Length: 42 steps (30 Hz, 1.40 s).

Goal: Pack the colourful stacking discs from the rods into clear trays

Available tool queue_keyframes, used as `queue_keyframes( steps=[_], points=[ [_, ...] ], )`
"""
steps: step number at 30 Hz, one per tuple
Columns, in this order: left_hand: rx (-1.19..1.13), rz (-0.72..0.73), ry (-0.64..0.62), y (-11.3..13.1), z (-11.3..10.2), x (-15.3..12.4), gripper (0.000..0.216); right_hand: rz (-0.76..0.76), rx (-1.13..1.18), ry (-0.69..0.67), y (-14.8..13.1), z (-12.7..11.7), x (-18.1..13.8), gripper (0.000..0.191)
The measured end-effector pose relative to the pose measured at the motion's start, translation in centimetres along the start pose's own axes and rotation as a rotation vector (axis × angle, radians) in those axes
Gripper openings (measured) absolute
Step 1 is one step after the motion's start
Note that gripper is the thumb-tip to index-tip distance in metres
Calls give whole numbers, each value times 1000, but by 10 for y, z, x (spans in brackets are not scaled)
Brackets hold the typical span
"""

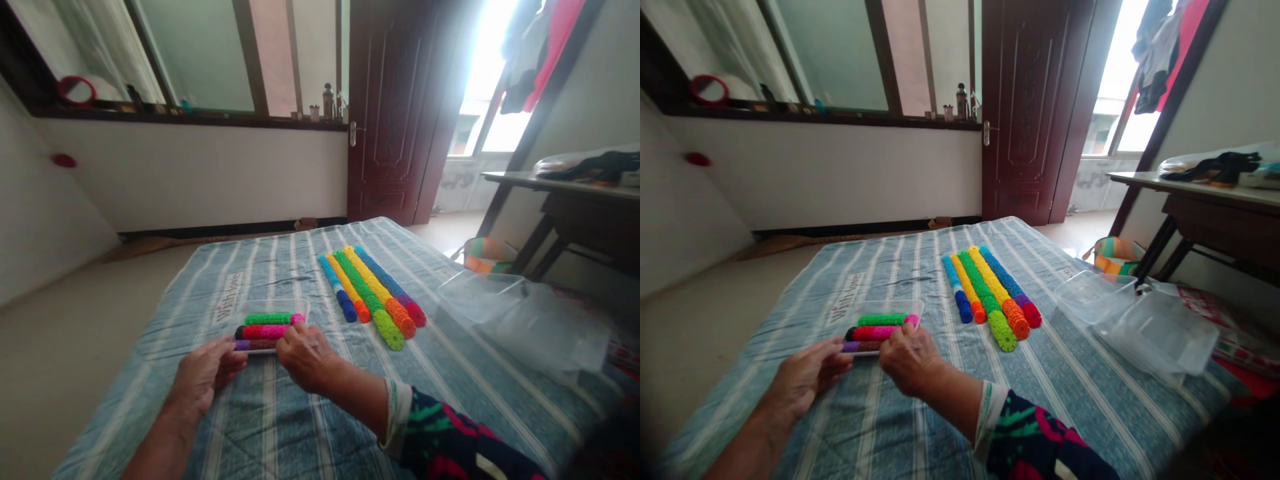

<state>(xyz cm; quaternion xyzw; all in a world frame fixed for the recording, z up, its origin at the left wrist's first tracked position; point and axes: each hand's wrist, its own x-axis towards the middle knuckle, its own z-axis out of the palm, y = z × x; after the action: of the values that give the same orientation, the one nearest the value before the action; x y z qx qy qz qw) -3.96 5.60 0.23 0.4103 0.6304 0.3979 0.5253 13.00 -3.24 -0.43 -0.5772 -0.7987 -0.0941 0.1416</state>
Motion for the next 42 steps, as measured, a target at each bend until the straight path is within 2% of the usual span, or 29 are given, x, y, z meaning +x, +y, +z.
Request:
queue_keyframes(
  steps=[4, 10, 13, 15, 17, 19, 24, 28, 31, 33, 36, 39, 42],
  points=[
    [80, -34, -39, 2, -4, 6, 25, 14, 17, -25, -1, 2, 8, 16],
    [66, -37, 25, 6, -2, 6, 17, -23, 26, -115, 8, -15, 14, 13],
    [59, 6, 2, 14, 11, -4, 17, -67, -24, -60, 27, -28, 7, 17],
    [82, 27, -40, 22, 28, -12, 18, -78, -72, -25, 48, -39, -2, 19],
    [123, 50, -52, 32, 53, -22, 17, -64, -107, -9, 76, -51, -13, 21],
    [155, 130, -185, 42, 87, -30, 20, -27, -134, -25, 110, -63, -25, 20],
    [165, 268, -367, 63, 195, -43, 14, 152, -181, -64, 208, -93, -57, 21],
    [169, 286, -482, 69, 281, -48, 13, 331, -240, -166, 279, -107, -80, 24],
    [201, 267, -531, 66, 331, -49, 13, 418, -278, -203, 318, -107, -94, 25],
    [230, 239, -548, 61, 357, -49, 13, 461, -294, -243, 336, -103, -98, 26],
    [281, 174, -568, 52, 383, -47, 14, 503, -300, -314, 355, -97, -100, 28],
    [320, 88, -613, 44, 398, -46, 25, 548, -289, -396, 362, -91, -99, 27],
    [334, 17, -660, 39, 404, -44, 34, 597, -263, -469, 359, -88, -101, 25]
  ],
)
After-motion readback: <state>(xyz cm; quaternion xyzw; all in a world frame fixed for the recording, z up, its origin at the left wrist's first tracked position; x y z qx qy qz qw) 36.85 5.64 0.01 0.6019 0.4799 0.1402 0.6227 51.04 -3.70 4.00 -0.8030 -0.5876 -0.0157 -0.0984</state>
